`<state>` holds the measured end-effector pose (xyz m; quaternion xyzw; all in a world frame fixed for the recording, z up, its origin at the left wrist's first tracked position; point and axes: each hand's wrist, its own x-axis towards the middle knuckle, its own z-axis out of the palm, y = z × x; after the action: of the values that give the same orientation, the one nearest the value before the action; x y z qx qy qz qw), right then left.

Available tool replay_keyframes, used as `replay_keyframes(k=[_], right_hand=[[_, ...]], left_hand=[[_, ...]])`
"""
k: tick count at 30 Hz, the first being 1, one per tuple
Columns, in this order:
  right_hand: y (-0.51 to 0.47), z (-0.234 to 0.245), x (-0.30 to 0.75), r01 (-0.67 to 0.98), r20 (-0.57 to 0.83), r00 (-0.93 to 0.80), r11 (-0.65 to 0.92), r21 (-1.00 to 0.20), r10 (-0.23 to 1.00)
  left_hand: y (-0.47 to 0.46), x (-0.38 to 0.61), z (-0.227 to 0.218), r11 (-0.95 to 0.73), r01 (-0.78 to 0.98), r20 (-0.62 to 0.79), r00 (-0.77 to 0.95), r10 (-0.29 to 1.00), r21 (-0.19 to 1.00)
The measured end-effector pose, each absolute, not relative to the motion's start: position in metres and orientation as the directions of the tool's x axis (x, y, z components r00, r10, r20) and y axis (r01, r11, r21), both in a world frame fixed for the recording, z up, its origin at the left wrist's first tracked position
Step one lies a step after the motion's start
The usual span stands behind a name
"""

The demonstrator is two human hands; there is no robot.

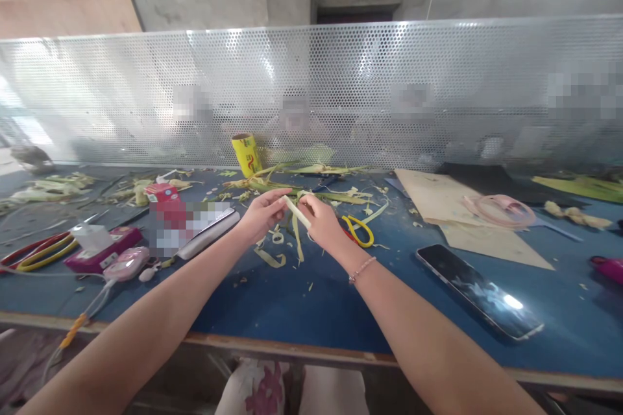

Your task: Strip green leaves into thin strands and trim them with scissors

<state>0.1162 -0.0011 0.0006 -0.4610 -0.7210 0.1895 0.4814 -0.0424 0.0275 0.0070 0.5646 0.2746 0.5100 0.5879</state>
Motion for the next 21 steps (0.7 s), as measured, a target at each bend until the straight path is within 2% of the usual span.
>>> replay_keyframes(k=[3,6,9,14,18,21], right_hand=[[0.0003,-0.0005,0.117,0.455,0.557,-0.085,0.53,-0.716,0.826],[0.0009,-0.0006,0.117,0.418,0.583,-0.082,0.559,-0.716,0.809],[0.0005,0.0003,0.1168,0.396,0.582,-0.099,0.569,-0.721,0.807],[0.0022,-0.0002,0.1171,0.316,0.546,-0.128,0.556,-0.769,0.828],[0.0059,-0.0037,0.1182,0.235,0.485,-0.086,0.491,-0.839,0.87],[0.0071,-0.0058,0.1198,0.205,0.408,-0.093,0.418,-0.885,0.908]], left_hand=[[0.0287,-0.0427,0.006,-0.198,-0.265,0.285,0.346,0.894,0.944],[0.0291,-0.0406,0.0045,-0.308,-0.181,0.354,0.358,0.864,0.934],[0.026,-0.037,0.0051,-0.417,-0.087,0.419,0.362,0.833,0.905],[0.0204,-0.0336,0.0088,-0.485,0.019,0.456,0.309,0.835,0.874],[0.0238,-0.0356,0.0079,-0.45,-0.044,0.443,0.282,0.851,0.892],[0.0276,-0.0397,0.0085,-0.33,-0.207,0.38,0.298,0.875,0.921]])
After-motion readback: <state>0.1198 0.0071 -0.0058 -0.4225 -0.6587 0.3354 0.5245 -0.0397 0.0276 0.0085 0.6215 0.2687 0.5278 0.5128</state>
